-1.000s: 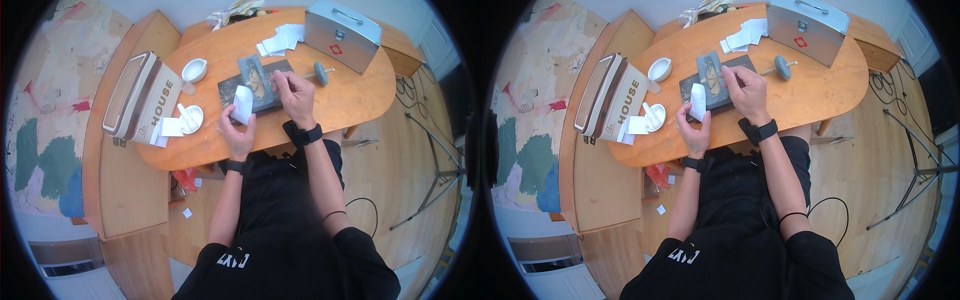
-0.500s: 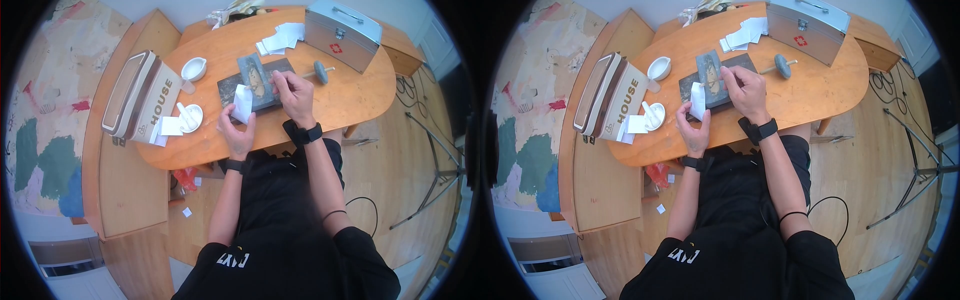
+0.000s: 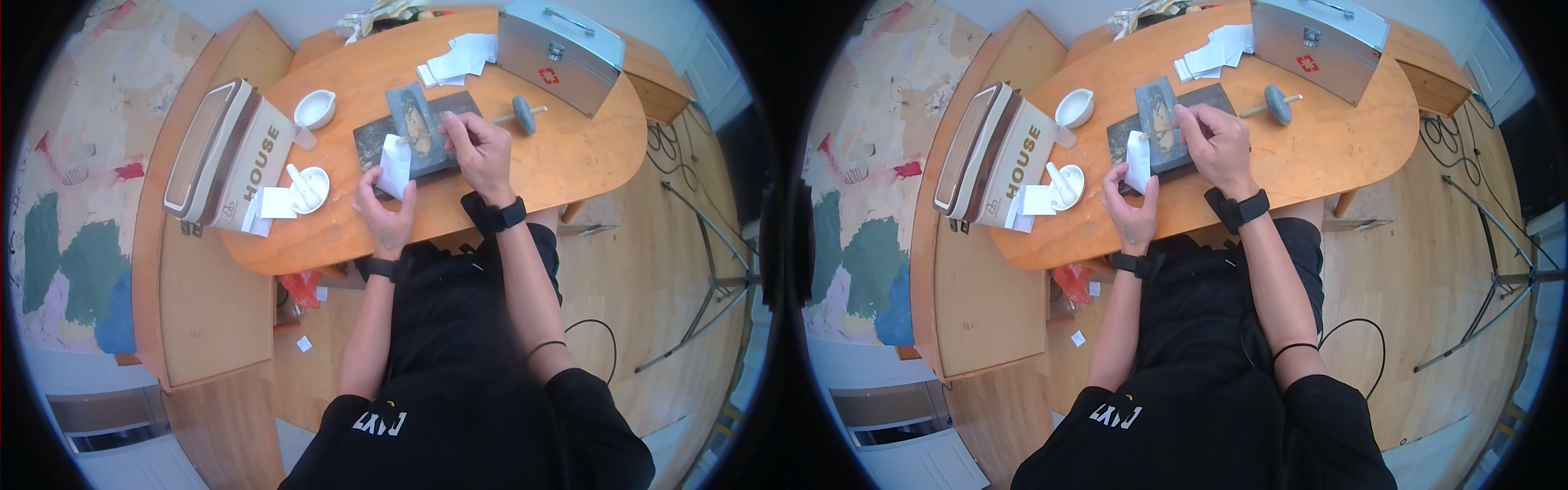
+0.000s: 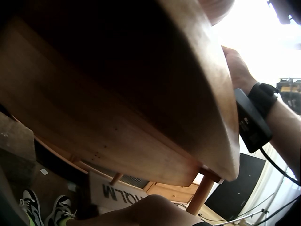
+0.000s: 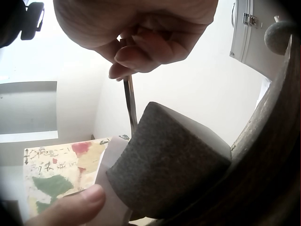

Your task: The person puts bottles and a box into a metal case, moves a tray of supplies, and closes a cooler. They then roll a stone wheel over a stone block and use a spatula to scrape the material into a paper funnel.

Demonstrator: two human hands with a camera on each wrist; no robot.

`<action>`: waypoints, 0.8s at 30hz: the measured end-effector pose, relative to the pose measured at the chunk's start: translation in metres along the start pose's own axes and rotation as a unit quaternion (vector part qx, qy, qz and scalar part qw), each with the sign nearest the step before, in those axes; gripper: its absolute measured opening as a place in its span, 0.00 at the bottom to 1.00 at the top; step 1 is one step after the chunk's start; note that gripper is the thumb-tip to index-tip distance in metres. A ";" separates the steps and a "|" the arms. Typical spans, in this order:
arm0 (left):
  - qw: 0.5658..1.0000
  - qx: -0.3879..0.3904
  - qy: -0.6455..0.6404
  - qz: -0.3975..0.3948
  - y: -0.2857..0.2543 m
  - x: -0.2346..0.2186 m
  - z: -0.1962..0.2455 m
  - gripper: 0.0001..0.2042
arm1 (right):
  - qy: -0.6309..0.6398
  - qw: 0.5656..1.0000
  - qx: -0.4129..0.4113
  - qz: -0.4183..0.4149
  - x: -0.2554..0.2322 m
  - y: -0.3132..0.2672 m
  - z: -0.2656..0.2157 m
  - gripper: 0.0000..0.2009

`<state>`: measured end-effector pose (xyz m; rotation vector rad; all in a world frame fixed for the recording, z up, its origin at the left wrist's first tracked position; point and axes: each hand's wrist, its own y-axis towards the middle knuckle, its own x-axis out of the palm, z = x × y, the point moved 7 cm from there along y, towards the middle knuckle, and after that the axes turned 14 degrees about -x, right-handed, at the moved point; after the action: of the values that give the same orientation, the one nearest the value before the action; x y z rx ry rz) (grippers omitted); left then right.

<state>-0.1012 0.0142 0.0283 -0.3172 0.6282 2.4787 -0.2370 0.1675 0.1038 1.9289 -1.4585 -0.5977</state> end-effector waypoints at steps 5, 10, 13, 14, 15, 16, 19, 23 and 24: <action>1.000 0.004 -0.002 -0.002 0.001 0.000 -0.001 0.27 | -0.002 1.000 -0.006 0.004 0.001 0.000 0.002 0.12; 1.000 -0.001 -0.002 -0.003 0.001 0.000 0.000 0.28 | 0.004 1.000 0.000 -0.007 0.004 -0.002 0.005 0.12; 1.000 -0.008 -0.003 -0.004 0.000 0.000 -0.001 0.28 | 0.006 1.000 0.001 -0.008 0.005 -0.002 0.007 0.12; 1.000 -0.009 -0.003 -0.003 0.000 0.000 -0.001 0.28 | -0.002 1.000 0.002 -0.006 0.004 -0.002 0.008 0.12; 1.000 -0.006 -0.003 -0.003 0.000 0.000 -0.001 0.28 | -0.011 1.000 0.002 -0.003 0.004 -0.002 0.008 0.11; 1.000 -0.003 -0.003 -0.003 0.000 0.000 0.000 0.27 | -0.011 1.000 0.002 -0.004 0.004 -0.002 0.008 0.11; 1.000 -0.002 -0.005 -0.004 0.000 -0.001 0.000 0.27 | 0.001 1.000 0.006 0.005 0.005 -0.003 0.010 0.11; 1.000 -0.005 -0.004 -0.001 0.000 -0.001 -0.001 0.27 | 0.003 1.000 0.010 0.002 0.006 -0.006 0.014 0.11; 1.000 -0.007 -0.006 -0.003 0.001 0.000 -0.002 0.27 | 0.004 1.000 0.013 0.001 0.006 -0.006 0.015 0.11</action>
<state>-0.1013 0.0127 0.0270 -0.3091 0.6041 2.4793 -0.2413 0.1593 0.0891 1.9465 -1.4709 -0.5726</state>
